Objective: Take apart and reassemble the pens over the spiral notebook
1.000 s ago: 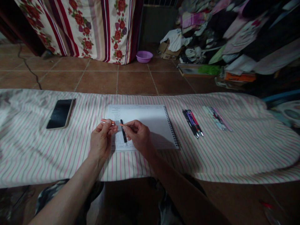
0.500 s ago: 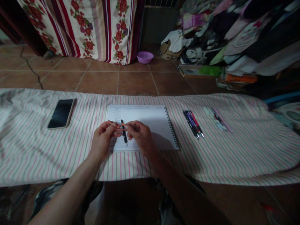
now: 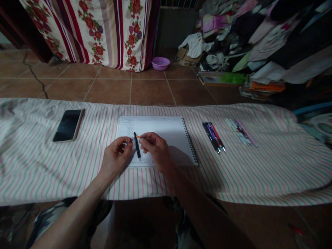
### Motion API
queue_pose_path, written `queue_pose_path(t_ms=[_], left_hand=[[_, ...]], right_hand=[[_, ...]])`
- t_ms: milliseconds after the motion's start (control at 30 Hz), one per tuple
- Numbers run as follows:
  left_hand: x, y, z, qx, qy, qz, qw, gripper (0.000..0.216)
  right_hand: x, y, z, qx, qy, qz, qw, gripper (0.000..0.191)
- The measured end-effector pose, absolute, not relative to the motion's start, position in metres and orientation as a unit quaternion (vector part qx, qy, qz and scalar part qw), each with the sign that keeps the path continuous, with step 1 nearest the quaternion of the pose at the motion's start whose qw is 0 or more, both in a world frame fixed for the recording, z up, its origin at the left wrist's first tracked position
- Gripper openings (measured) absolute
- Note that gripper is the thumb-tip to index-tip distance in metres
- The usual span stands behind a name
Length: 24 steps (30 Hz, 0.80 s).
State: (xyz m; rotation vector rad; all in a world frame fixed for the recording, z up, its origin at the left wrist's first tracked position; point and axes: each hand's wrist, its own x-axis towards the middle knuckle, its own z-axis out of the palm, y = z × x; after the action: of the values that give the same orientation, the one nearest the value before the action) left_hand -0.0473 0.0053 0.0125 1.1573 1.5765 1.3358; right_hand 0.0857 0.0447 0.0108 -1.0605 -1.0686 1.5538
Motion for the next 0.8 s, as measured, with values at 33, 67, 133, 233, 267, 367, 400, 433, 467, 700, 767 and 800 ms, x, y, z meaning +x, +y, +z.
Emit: queue_pose_path(t_ms=[33,67,133,233,267,367,400,433,467,700,767,800], left_hand=[[-0.0472,0.0050,0.0123,0.458,0.621,0.517,0.369,0.013],[-0.0470,0.0047,0.0126,0.463,0.627,0.512,0.362,0.012],[-0.0461,0.0042,0.0135,0.470,0.635,0.505,0.346,0.012],[-0.0451,0.0040,0.0152,0.476,0.638,0.503,0.337,0.017],[-0.0450,0.0040,0.0160,0.480,0.639,0.498,0.337,0.020],[-0.0447,0.0038,0.0187,0.496,0.641,0.480,0.335,0.027],[-0.0446,0.0037,0.0196,0.498,0.640,0.481,0.332,0.027],[-0.0445,0.0035,0.0205,0.496,0.638,0.487,0.330,0.026],[-0.0444,0.0033,0.0211,0.491,0.636,0.494,0.331,0.025],[-0.0449,0.0021,0.0191,0.504,0.633,0.487,0.330,0.015],[-0.0454,0.0020,0.0172,0.529,0.641,0.466,0.305,0.015],[-0.0456,0.0020,0.0164,0.539,0.644,0.457,0.293,0.016]], right_hand=[[0.0855,0.0446,0.0110,-0.432,-0.441,0.632,0.469,0.016],[0.0853,0.0445,0.0110,-0.431,-0.445,0.630,0.467,0.016],[0.0847,0.0446,0.0107,-0.430,-0.450,0.629,0.465,0.016],[0.0846,0.0447,0.0106,-0.427,-0.445,0.635,0.464,0.017],[0.0848,0.0446,0.0111,-0.425,-0.444,0.638,0.463,0.018],[0.0863,0.0437,0.0144,-0.423,-0.455,0.638,0.455,0.020],[0.0869,0.0431,0.0160,-0.426,-0.462,0.635,0.450,0.021],[0.0873,0.0426,0.0174,-0.430,-0.468,0.630,0.445,0.021],[0.0877,0.0420,0.0185,-0.435,-0.473,0.626,0.441,0.020],[0.0864,0.0424,0.0132,-0.439,-0.460,0.634,0.440,0.019],[0.0858,0.0436,0.0104,-0.446,-0.451,0.634,0.443,0.020],[0.0858,0.0441,0.0096,-0.449,-0.448,0.633,0.444,0.020]])
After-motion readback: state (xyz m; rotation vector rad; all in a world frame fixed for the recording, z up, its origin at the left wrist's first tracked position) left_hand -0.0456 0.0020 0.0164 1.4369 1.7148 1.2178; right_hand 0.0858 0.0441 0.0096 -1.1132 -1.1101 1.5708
